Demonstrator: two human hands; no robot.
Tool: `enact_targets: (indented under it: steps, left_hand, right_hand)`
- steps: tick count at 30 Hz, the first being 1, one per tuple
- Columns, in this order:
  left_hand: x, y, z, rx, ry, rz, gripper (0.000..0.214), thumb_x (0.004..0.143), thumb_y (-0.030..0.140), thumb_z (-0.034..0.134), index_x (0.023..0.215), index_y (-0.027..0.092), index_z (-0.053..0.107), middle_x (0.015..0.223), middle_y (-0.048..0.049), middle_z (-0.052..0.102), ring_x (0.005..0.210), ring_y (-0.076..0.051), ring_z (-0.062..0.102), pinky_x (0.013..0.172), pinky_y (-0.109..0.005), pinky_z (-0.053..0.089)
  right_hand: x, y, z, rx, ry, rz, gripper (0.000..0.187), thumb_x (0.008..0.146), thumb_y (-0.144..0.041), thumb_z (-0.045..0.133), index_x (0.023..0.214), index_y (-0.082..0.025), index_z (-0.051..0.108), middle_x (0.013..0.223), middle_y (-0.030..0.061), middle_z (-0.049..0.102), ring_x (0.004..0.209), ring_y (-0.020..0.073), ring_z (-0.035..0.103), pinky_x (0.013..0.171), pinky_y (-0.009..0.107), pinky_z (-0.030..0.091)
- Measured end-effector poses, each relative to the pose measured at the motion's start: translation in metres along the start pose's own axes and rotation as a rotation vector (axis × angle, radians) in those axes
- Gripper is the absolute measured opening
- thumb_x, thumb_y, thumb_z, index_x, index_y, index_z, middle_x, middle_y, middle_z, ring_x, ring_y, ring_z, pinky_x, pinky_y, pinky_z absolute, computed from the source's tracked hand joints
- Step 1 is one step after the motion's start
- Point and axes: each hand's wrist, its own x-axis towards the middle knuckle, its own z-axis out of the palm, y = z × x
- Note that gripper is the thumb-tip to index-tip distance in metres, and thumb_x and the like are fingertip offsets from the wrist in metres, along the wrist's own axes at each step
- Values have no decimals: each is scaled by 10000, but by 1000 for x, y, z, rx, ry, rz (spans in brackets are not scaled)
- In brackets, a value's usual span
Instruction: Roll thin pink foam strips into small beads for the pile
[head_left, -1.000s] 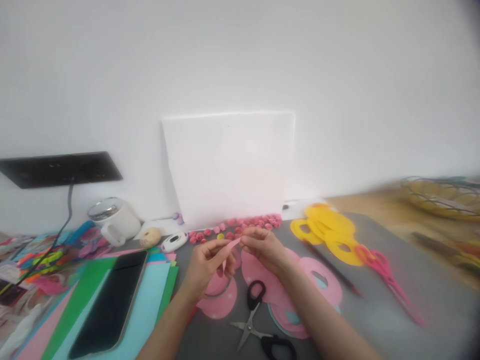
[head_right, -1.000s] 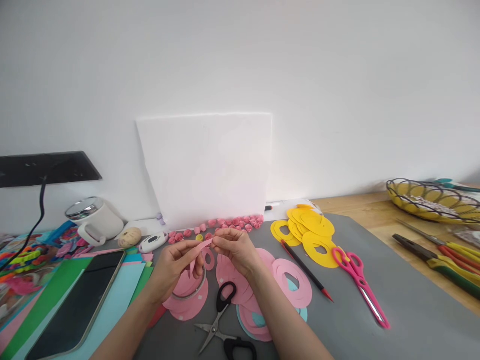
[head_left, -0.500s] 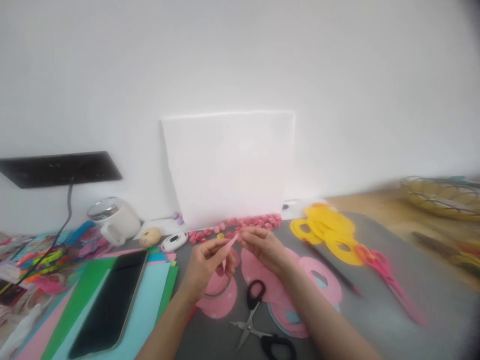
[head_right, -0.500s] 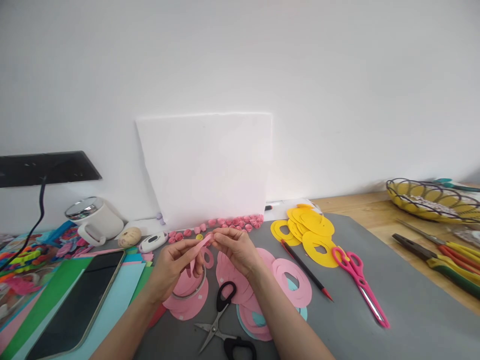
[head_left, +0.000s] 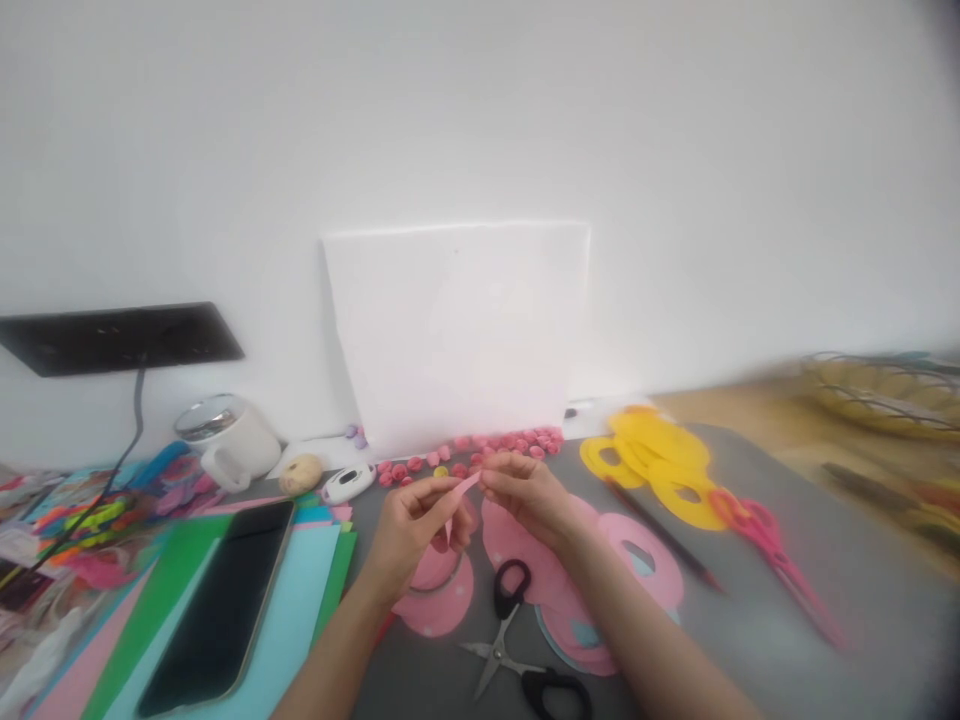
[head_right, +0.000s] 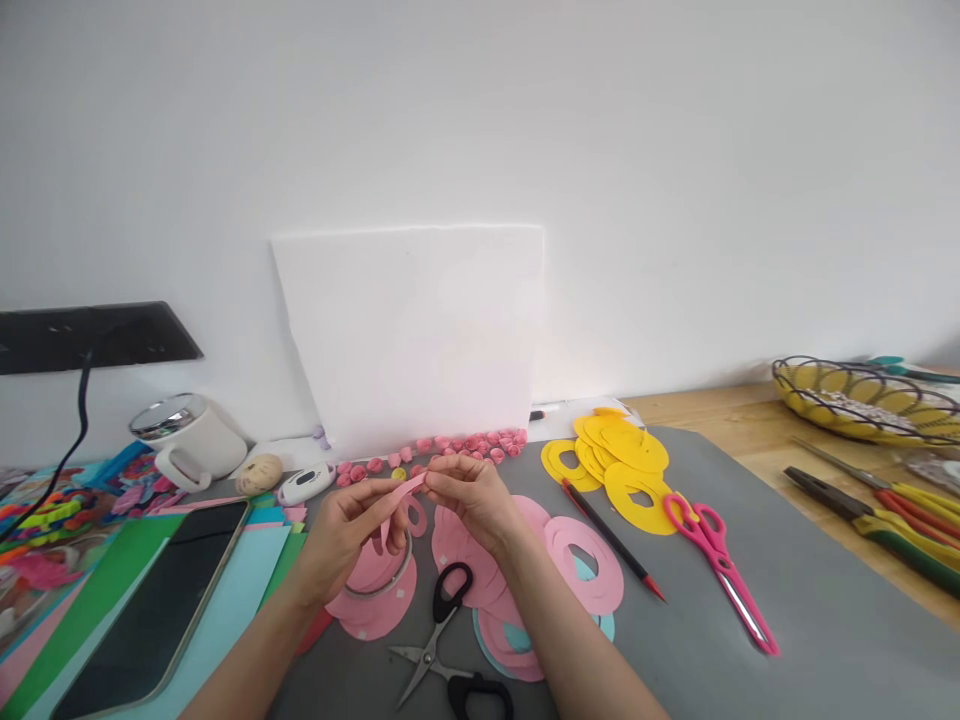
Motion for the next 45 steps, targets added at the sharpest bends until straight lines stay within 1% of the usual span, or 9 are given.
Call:
enact_targets:
  steps: [9, 17, 20, 26, 29, 33, 39, 42, 45]
  left_hand:
    - [-1, 1, 1, -20, 17, -9, 245, 783, 334, 608, 914, 135, 668, 593, -26, 613, 485, -132, 559, 458, -239, 390]
    - [0, 0, -1, -16, 27, -5, 269, 787, 323, 607, 971, 136, 665, 584, -13, 606, 475, -118, 554, 446, -223, 380]
    - [0, -1, -1, -13, 21, 3, 294, 790, 333, 601, 997, 133, 663, 585, -14, 605, 480, -120, 557, 446, -223, 387]
    - [0, 0, 0, -8, 28, 2, 276, 780, 346, 609, 939, 128, 667, 580, -20, 608, 475, -126, 558, 440, -227, 390]
    - [0, 3, 2, -12, 34, 3, 257, 771, 338, 620, 912, 129, 670, 571, -18, 606, 472, -131, 560, 441, -233, 396]
    - [0, 3, 3, -6, 24, 12, 233, 780, 327, 616, 891, 130, 674, 579, -19, 607, 478, -135, 564, 451, -243, 410]
    - [1, -3, -1, -8, 15, 22, 263, 801, 330, 595, 966, 140, 673, 592, -15, 604, 489, -131, 561, 467, -245, 419]
    - [1, -4, -2, -7, 16, 21, 276, 801, 335, 594, 989, 148, 671, 600, -13, 605, 489, -132, 562, 468, -247, 422]
    - [1, -3, -2, -7, 20, 22, 289, 798, 334, 596, 1009, 150, 669, 591, -8, 601, 482, -129, 558, 465, -245, 423]
  right_hand:
    - [-2, -3, 4, 56, -16, -42, 196, 549, -251, 829, 592, -165, 658, 548, -46, 573, 535, 59, 505, 566, 195, 427]
    - [-1, -4, 5, 54, 3, -14, 175, 570, -249, 814, 695, -170, 720, 742, 5, 680, 705, 101, 596, 727, 229, 483]
    - [1, -2, 2, 39, 2, -6, 193, 551, -233, 821, 707, -172, 725, 760, 11, 692, 720, 110, 610, 762, 250, 485]
    - [1, 1, -2, 43, 12, -17, 210, 549, -214, 824, 721, -177, 709, 667, -11, 666, 618, 95, 596, 653, 235, 480]
    - [0, 0, 0, 25, 11, -13, 189, 550, -211, 825, 674, -170, 688, 607, -25, 635, 570, 80, 569, 585, 210, 459]
    - [0, -1, 2, 40, -2, -18, 195, 541, -233, 832, 622, -170, 666, 568, -41, 605, 528, 63, 529, 569, 207, 441]
    - [-1, -2, 4, 60, -13, -23, 196, 578, -297, 813, 656, -157, 702, 663, -1, 661, 629, 90, 573, 682, 238, 471]
    - [-1, -3, 5, 51, -17, -5, 192, 593, -265, 804, 730, -156, 726, 769, 29, 703, 729, 114, 614, 786, 258, 476]
    - [0, -3, 4, 41, -27, -7, 186, 590, -212, 798, 759, -165, 734, 790, 34, 717, 763, 126, 631, 828, 274, 475]
